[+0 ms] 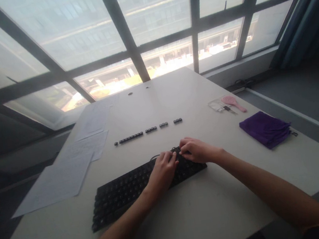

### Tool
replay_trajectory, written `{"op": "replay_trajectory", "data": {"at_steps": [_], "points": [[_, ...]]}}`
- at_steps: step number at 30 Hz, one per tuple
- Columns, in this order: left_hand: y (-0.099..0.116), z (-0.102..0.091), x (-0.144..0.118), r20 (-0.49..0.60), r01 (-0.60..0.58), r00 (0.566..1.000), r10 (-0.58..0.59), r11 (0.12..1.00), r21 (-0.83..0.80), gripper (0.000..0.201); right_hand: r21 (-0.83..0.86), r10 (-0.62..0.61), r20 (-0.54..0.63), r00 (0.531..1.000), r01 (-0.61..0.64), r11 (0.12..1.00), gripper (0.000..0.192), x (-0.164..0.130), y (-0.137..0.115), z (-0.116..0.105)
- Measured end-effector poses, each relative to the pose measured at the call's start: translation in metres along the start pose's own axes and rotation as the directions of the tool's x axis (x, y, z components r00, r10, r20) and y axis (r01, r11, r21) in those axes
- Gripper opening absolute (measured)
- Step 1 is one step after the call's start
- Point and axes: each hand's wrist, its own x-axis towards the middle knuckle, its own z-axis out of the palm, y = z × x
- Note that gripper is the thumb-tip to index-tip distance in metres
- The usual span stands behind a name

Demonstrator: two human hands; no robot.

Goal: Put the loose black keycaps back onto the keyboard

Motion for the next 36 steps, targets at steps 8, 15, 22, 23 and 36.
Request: {"op": "replay_trajectory", "data": {"at_steps": [8, 15, 22, 23, 36], "points": [[0.003, 0.002, -0.002, -0.04, 0.043, 0.998, -0.047, 0.994, -0.097, 0.032, -0.011, 0.028, -0.025, 0.999, -0.028, 1.0, 0.012, -0.007, -0.001, 0.001], [-0.041, -0.003, 0.035, -0.189, 0.18, 0.94, -0.284, 0.883, -0.433, 0.023, 0.003, 0.084, -0.327, 0.941, -0.087, 0.996, 0.013, 0.017, 0.036, -0.007], [-0.084, 0.017, 0.13, -0.092, 0.313, 0.915, -0.394, 0.834, -0.453, 0.025, -0.207, 0.248, -0.387, 0.888, -0.346, 0.915, 0.017, 0.076, 0.11, -0.014], [-0.085, 0.022, 0.14, -0.074, 0.324, 0.915, -0.397, 0.83, -0.454, 0.027, -0.213, 0.25, -0.376, 0.892, -0.346, 0.914, 0.018, 0.081, 0.116, -0.012], [-0.081, 0.047, 0.179, 0.096, 0.396, 0.91, -0.403, 0.779, -0.486, 0.026, -0.204, 0.245, -0.277, 0.929, -0.306, 0.93, 0.023, 0.1, 0.136, -0.005]]}}
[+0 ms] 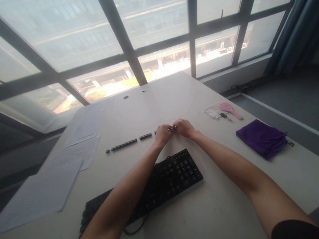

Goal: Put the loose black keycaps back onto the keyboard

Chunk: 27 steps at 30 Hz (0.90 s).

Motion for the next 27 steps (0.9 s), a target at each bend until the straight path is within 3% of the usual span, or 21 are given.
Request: {"op": "replay_trajectory", "data": {"at_steps": [5, 7, 10, 13, 20, 27], "points": [[0.004, -0.017, -0.043, -0.033, -0.004, 0.999, 0.001, 0.996, -0.087, 0.022, 0.094, -0.011, -0.055, 0.998, 0.017, 0.995, 0.016, -0.025, -0.013, -0.011], [0.008, -0.024, -0.073, -0.026, -0.017, 1.0, 0.014, 0.992, -0.126, 0.017, 0.195, -0.01, -0.093, 0.996, 0.028, 0.98, 0.011, -0.048, -0.02, -0.02], [0.016, -0.028, -0.118, -0.001, -0.058, 0.998, 0.06, 0.977, -0.207, 0.013, 0.448, -0.027, -0.135, 0.99, 0.086, 0.89, 0.009, -0.09, -0.032, -0.033], [0.021, -0.023, -0.148, -0.04, -0.139, 0.99, 0.134, 0.966, -0.217, 0.015, 0.512, -0.083, -0.118, 0.989, 0.132, 0.849, 0.011, -0.124, -0.045, -0.044], [0.021, -0.007, -0.155, -0.113, -0.226, 0.971, 0.209, 0.959, -0.168, 0.017, 0.462, -0.267, -0.066, 0.961, 0.267, 0.846, 0.013, -0.139, -0.058, -0.051], [0.024, -0.007, -0.161, -0.116, -0.303, 0.949, 0.292, 0.949, -0.092, 0.015, 0.402, -0.333, -0.029, 0.942, 0.316, 0.859, 0.018, -0.137, -0.051, -0.047]]}}
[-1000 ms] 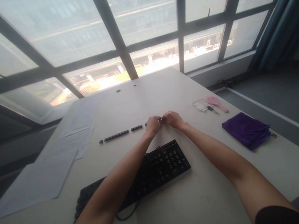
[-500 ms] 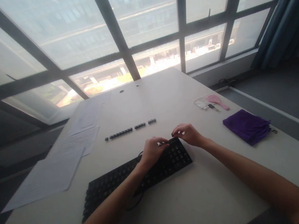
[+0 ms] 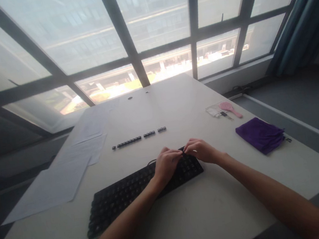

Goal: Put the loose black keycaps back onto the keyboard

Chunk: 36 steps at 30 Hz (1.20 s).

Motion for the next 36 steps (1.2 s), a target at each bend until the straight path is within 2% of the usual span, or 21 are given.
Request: {"op": "replay_trajectory", "data": {"at_steps": [6, 10, 15, 23, 27, 36], "points": [[0.001, 0.0, -0.002, 0.007, -0.053, 0.999, 0.052, 0.996, 0.074, 0.02, -0.032, -0.005, 0.052, 0.999, 0.007, 0.999, 0.022, 0.0, -0.006, -0.004], [-0.002, 0.004, -0.001, 0.021, -0.09, 0.996, 0.09, 0.996, 0.021, 0.02, -0.05, -0.003, 0.065, 0.998, 0.007, 0.999, 0.022, 0.0, -0.008, -0.004], [-0.005, 0.006, -0.002, -0.02, -0.057, 0.998, 0.057, 0.997, -0.042, 0.017, -0.051, -0.009, 0.046, 0.999, 0.011, 0.999, 0.02, 0.0, -0.01, -0.004], [-0.007, 0.005, 0.0, -0.01, -0.004, 1.0, 0.003, 0.994, -0.109, 0.015, -0.056, -0.006, 0.046, 0.999, 0.009, 0.998, 0.02, -0.001, -0.011, -0.005], [-0.007, 0.005, 0.0, -0.016, 0.001, 1.0, -0.003, 0.997, -0.077, 0.015, -0.059, -0.004, 0.048, 0.999, 0.007, 0.998, 0.02, -0.002, -0.01, -0.004], [0.004, -0.001, -0.005, 0.041, -0.125, 0.992, 0.122, 0.986, 0.106, 0.021, -0.119, -0.006, 0.113, 0.994, 0.02, 0.993, 0.026, 0.001, -0.014, -0.007]]}}
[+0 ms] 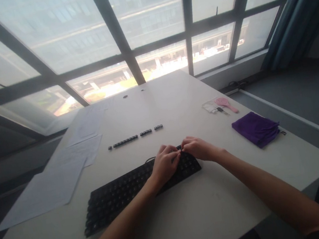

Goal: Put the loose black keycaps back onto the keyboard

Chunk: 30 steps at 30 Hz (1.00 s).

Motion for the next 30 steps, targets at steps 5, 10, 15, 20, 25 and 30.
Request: {"op": "replay_trajectory", "data": {"at_steps": [5, 10, 15, 20, 25, 30], "points": [[0.005, 0.001, -0.002, 0.031, -0.029, 0.999, 0.026, 0.995, 0.093, 0.026, -0.051, 0.067, 0.028, 0.997, -0.066, 0.997, 0.027, -0.002, -0.001, 0.0], [0.004, 0.002, -0.003, 0.0, -0.009, 1.0, 0.009, 0.998, 0.069, 0.026, 0.065, 0.137, -0.088, 0.987, -0.132, 0.989, 0.018, -0.008, 0.004, 0.005], [0.003, -0.001, -0.002, -0.005, 0.003, 1.0, -0.003, 1.0, 0.017, 0.027, 0.225, 0.31, -0.323, 0.894, -0.246, 0.943, 0.008, -0.011, 0.009, 0.006], [0.002, 0.0, -0.002, -0.007, -0.001, 1.0, 0.0, 1.0, -0.008, 0.027, 0.264, 0.307, -0.292, 0.906, -0.232, 0.936, 0.01, -0.013, 0.006, 0.01], [-0.001, 0.002, -0.003, -0.019, -0.011, 1.0, 0.01, 1.0, -0.022, 0.027, 0.207, 0.245, -0.306, 0.92, -0.187, 0.96, 0.004, -0.014, 0.004, 0.015], [-0.002, 0.003, -0.003, -0.026, -0.015, 1.0, 0.014, 0.999, -0.03, 0.026, 0.242, 0.247, -0.33, 0.911, -0.171, 0.955, 0.007, -0.014, 0.005, 0.019]]}}
